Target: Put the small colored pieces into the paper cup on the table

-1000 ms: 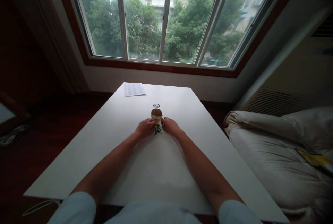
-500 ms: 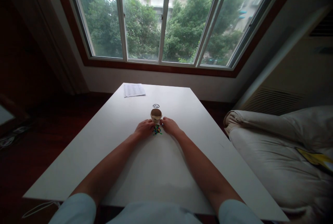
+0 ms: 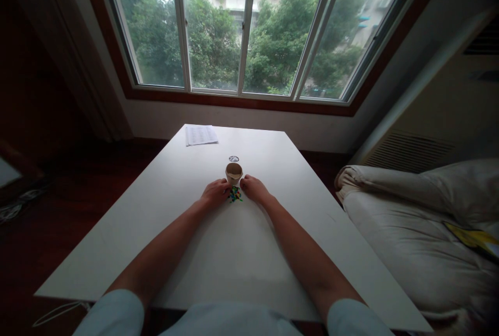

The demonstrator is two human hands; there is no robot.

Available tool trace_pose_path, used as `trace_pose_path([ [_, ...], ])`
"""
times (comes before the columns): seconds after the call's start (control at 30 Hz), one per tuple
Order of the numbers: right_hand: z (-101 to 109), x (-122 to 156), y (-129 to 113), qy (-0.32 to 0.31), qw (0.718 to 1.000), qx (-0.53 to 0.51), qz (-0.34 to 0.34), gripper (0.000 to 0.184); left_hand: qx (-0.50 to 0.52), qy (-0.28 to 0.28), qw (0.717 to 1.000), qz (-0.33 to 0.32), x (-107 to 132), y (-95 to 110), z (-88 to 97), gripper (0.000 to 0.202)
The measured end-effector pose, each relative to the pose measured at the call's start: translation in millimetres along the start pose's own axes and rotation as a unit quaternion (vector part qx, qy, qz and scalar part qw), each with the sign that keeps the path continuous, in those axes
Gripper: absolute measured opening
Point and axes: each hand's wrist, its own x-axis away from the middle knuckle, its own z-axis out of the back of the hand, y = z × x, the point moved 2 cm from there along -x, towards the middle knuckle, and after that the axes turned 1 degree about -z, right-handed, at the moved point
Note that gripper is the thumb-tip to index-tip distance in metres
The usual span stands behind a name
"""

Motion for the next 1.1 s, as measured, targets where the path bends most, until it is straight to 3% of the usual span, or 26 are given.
trace_pose_path([
  [0.3,-5,0,4,0.029,0.999,0.000,-0.013,0.018,0.011,-0.003,1.000,0.016,0,0,-0.6,0.022],
  [0.57,-6,0,7,0.040,0.998,-0.037,-0.020,0.032,0.011,0.001,1.000,0.020,0,-1,-0.6,0.021],
  [0.8,-7,-1,7,0.042,0.998,-0.033,-0.027,0.026,0.029,0.008,0.999,0.018,1,-1,-0.1,0.021],
  [1.1,-9,-1,12,0.046,0.996,-0.023,-0.072,0.030,0.021,0.010,0.999,0.035,1,-2,-2.0,0.022],
])
